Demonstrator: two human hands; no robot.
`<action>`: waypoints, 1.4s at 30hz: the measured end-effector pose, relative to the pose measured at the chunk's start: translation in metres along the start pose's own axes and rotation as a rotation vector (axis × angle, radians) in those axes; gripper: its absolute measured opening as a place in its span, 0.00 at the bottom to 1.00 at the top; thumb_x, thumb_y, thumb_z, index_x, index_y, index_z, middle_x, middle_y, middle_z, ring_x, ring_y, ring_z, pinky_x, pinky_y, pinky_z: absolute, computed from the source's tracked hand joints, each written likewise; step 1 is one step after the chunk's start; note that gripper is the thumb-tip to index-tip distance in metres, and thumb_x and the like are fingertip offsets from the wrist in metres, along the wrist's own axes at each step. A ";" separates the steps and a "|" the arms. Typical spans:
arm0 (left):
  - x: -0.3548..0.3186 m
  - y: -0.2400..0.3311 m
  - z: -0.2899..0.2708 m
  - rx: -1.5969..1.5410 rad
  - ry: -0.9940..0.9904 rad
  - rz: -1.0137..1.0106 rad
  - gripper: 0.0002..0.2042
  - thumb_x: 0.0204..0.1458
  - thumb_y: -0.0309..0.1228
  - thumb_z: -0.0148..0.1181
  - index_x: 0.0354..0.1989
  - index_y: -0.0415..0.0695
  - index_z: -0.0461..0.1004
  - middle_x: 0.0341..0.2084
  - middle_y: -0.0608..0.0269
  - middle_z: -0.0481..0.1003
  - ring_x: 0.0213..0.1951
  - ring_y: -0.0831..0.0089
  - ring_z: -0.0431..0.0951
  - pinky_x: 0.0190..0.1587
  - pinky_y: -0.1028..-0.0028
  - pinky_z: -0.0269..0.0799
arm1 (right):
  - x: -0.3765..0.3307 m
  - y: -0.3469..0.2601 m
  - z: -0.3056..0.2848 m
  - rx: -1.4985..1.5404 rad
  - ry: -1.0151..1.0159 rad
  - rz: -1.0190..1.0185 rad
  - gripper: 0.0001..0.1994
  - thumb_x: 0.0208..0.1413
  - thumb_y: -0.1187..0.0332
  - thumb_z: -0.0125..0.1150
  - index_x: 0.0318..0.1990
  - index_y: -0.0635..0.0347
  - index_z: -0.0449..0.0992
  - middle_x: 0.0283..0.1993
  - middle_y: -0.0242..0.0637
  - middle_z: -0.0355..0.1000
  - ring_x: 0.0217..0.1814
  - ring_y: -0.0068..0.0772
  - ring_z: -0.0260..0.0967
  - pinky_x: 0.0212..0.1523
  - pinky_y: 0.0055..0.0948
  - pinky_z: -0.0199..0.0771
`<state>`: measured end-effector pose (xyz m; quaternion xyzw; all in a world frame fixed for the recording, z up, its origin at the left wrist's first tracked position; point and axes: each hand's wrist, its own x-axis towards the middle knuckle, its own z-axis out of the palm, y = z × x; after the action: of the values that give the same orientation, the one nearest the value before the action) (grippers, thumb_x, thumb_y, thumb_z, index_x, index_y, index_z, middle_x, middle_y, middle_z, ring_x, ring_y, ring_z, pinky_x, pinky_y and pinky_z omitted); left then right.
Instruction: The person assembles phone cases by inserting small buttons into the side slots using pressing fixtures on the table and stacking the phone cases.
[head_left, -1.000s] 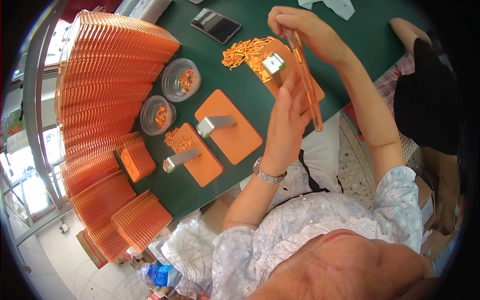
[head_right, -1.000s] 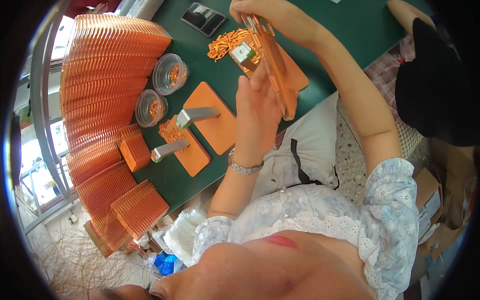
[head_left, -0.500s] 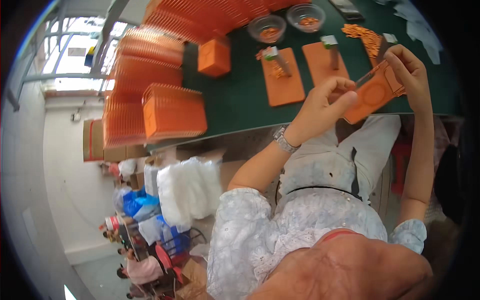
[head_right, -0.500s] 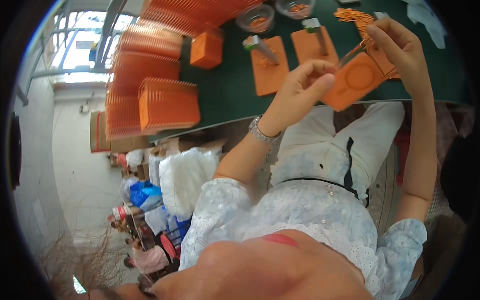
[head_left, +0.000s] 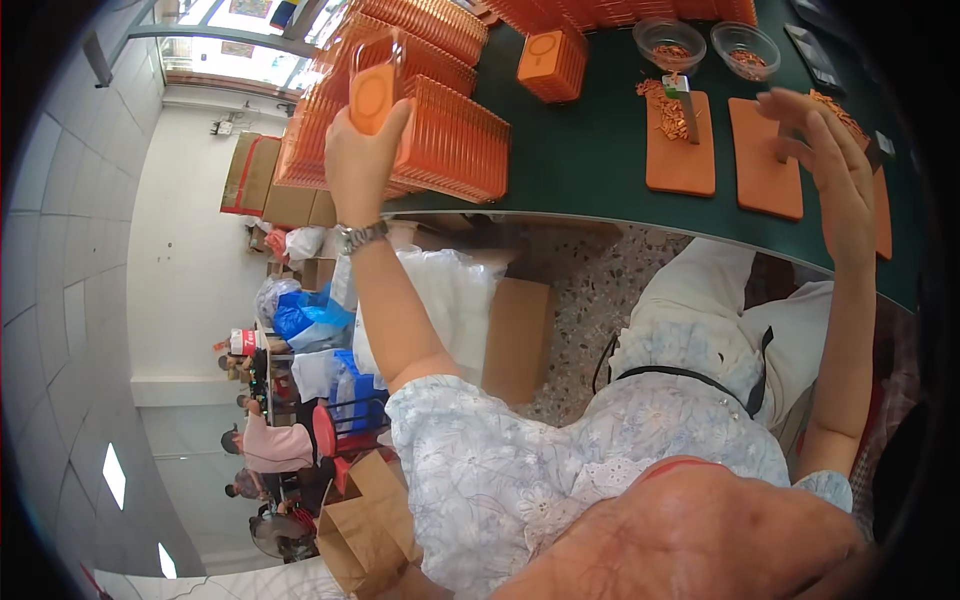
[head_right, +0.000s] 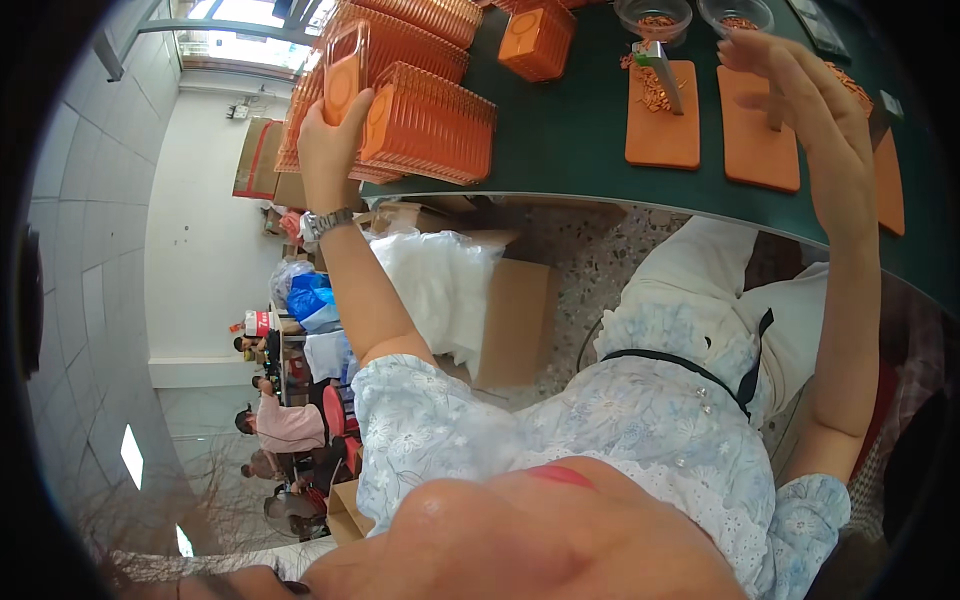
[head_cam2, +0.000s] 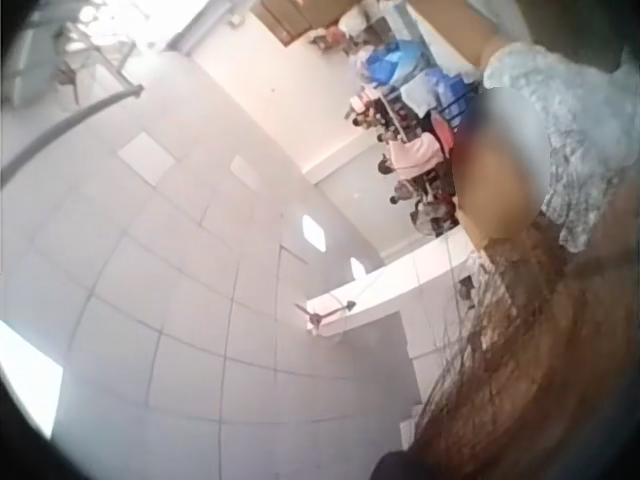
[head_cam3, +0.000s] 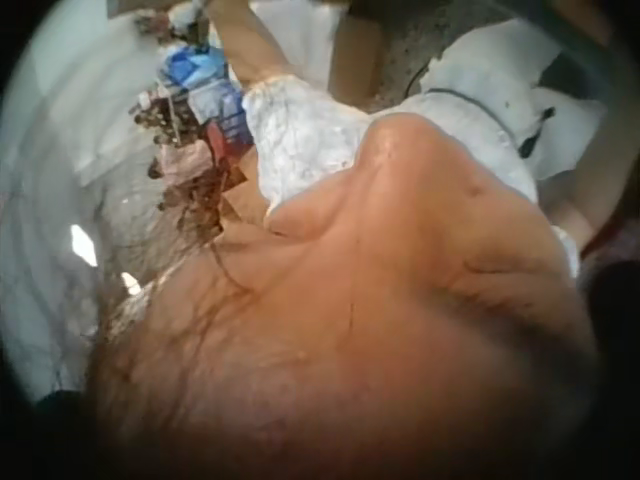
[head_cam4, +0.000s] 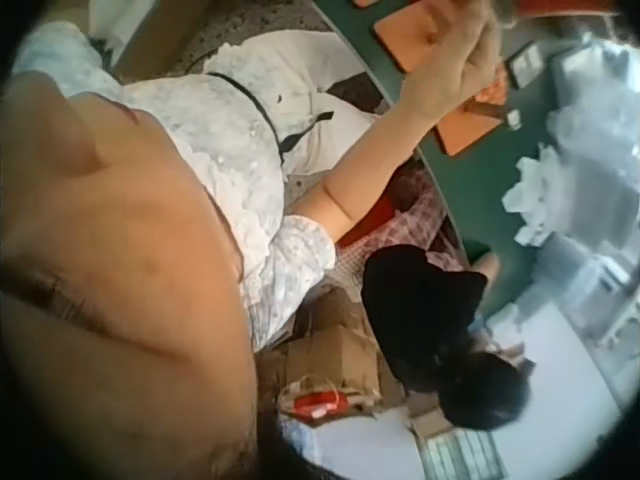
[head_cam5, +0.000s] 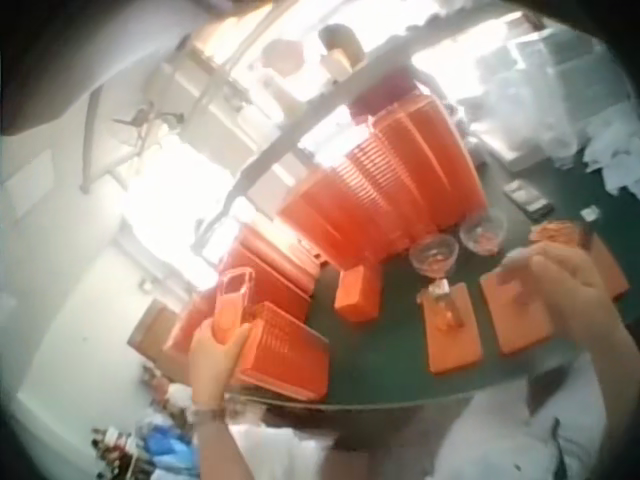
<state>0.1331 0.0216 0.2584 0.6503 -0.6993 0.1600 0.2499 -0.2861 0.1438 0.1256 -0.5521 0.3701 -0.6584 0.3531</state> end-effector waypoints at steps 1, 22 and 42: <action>0.009 -0.020 0.005 0.062 -0.062 -0.037 0.35 0.40 0.60 0.63 0.38 0.33 0.74 0.34 0.41 0.76 0.42 0.49 0.76 0.43 0.57 0.70 | -0.004 0.004 -0.006 0.010 0.002 0.002 0.18 0.66 0.61 0.44 0.50 0.64 0.74 0.50 0.39 0.74 0.55 0.29 0.69 0.52 0.27 0.68; 0.029 -0.023 0.023 0.124 -0.604 -0.423 0.34 0.43 0.58 0.62 0.40 0.32 0.74 0.31 0.51 0.77 0.34 0.66 0.76 0.40 0.69 0.70 | -0.046 0.037 -0.068 0.060 -0.093 0.379 0.12 0.60 0.71 0.47 0.45 0.68 0.73 0.42 0.40 0.72 0.46 0.28 0.69 0.46 0.25 0.66; 0.085 0.189 0.230 -0.310 -0.458 0.340 0.34 0.52 0.44 0.60 0.59 0.27 0.61 0.52 0.36 0.68 0.55 0.48 0.69 0.57 0.60 0.63 | -0.079 0.011 -0.267 -0.190 0.267 0.286 0.11 0.66 0.62 0.46 0.37 0.58 0.71 0.25 0.30 0.63 0.27 0.20 0.62 0.29 0.19 0.65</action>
<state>-0.0887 -0.1557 0.1355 0.4976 -0.8519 -0.0597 0.1518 -0.5384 0.2334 0.0488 -0.4326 0.5488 -0.6310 0.3371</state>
